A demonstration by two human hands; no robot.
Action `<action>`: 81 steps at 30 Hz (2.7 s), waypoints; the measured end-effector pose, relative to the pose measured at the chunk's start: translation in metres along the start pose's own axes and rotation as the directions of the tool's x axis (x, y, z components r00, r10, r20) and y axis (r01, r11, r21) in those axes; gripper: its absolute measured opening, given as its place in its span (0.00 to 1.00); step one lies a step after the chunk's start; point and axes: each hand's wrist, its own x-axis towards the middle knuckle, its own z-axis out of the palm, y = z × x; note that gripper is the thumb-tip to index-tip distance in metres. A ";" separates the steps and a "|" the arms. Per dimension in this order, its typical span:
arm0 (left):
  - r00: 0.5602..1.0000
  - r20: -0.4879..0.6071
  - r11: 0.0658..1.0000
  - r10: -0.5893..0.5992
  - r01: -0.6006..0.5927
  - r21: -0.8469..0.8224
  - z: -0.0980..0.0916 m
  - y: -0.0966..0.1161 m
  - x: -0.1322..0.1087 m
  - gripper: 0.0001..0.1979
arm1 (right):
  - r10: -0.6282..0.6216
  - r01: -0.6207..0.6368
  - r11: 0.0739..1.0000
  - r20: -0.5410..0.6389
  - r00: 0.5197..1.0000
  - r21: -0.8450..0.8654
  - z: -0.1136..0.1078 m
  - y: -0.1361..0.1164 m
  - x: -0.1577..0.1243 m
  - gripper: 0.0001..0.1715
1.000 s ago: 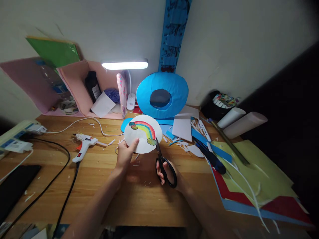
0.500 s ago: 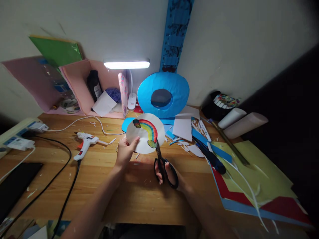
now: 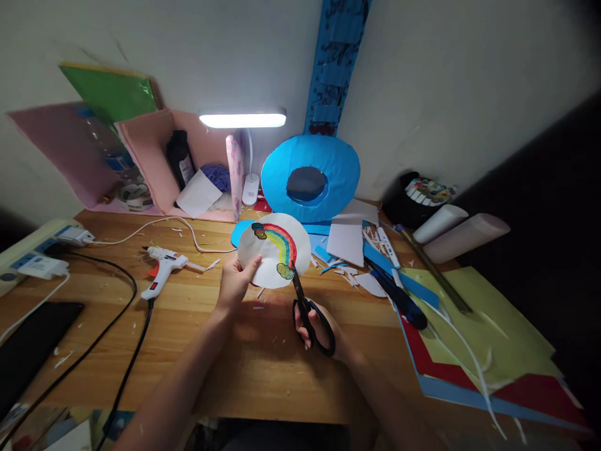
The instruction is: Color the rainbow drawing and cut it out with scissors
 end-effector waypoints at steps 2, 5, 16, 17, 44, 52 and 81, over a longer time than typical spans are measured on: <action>1.000 0.005 1.000 -0.002 0.002 -0.001 0.000 -0.001 0.000 0.08 | 0.004 -0.004 1.000 0.002 1.000 0.009 0.001 0.000 0.000 0.37; 1.000 0.028 1.000 -0.010 0.010 -0.005 0.001 -0.003 -0.001 0.08 | -0.004 0.004 1.000 -0.001 1.000 0.027 0.004 -0.002 0.000 0.38; 0.981 0.187 0.994 -0.057 0.074 -0.082 0.005 -0.004 -0.005 0.09 | -0.064 0.065 0.997 -0.032 0.997 0.052 0.005 -0.006 0.007 0.45; 0.980 0.192 0.992 -0.058 0.078 -0.097 0.006 -0.005 -0.006 0.09 | -0.063 0.065 0.997 -0.045 0.997 0.048 0.005 -0.005 0.007 0.45; 0.978 0.177 0.986 -0.109 0.128 -0.104 0.012 0.004 -0.013 0.13 | -0.074 0.051 0.992 -0.220 0.973 -0.112 0.006 -0.014 0.003 0.35; 0.965 0.225 0.990 -0.131 0.138 -0.016 0.004 0.007 -0.008 0.06 | -0.032 0.028 0.999 -0.136 0.990 -0.027 0.004 -0.008 0.005 0.40; 0.931 0.322 0.984 -0.169 0.180 -0.003 0.007 0.007 -0.014 0.07 | -0.079 0.080 0.997 -0.162 0.984 -0.003 0.009 -0.016 0.004 0.42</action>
